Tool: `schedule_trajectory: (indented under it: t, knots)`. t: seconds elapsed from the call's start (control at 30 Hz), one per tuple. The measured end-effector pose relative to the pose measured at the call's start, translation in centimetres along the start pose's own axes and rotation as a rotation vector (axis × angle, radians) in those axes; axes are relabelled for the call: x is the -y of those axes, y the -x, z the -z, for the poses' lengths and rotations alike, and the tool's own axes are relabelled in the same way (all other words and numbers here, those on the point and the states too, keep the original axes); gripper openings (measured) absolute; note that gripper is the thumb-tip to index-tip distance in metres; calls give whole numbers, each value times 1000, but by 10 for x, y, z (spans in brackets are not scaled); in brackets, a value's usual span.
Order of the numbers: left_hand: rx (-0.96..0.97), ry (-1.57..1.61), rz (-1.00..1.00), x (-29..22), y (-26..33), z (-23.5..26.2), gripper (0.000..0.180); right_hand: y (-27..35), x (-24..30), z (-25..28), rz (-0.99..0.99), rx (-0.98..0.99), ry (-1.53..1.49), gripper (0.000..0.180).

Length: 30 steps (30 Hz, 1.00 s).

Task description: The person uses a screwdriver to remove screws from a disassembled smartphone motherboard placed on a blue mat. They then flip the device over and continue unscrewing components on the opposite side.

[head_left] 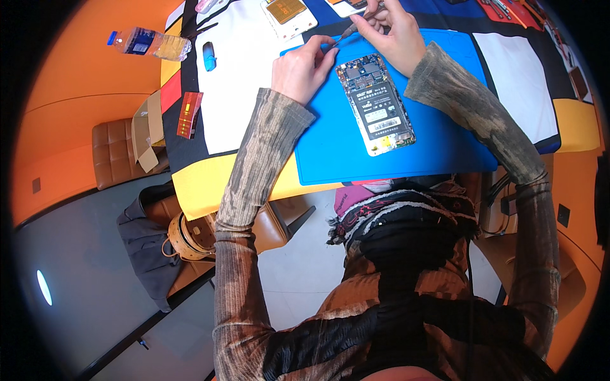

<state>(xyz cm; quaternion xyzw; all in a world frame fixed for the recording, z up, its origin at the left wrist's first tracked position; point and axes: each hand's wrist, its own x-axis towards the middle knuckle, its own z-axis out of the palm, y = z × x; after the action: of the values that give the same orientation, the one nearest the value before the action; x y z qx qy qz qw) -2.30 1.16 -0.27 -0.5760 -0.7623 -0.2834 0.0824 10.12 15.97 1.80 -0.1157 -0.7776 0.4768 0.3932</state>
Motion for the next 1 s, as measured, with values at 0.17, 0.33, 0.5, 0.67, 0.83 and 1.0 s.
schedule_trajectory:
  t: [0.17,0.33,0.5,0.67,0.83,1.0]
  knots:
    - [19,-28,-8,0,0,0,21,5,15,3,-22,-4,-103,20]
    - [-2,-10,-22,2,0,-2,20,19,38,6,-42,209,-116,19]
    - [-19,-46,-41,3,0,-3,18,26,42,4,74,322,-41,17]
    - [-42,-40,-74,3,1,-4,18,29,25,1,213,344,-56,18]
    - [-62,-41,-99,4,1,-3,19,31,10,-1,328,456,-31,22]
    - [-58,-33,-95,4,1,-2,18,31,17,0,339,465,-45,22]
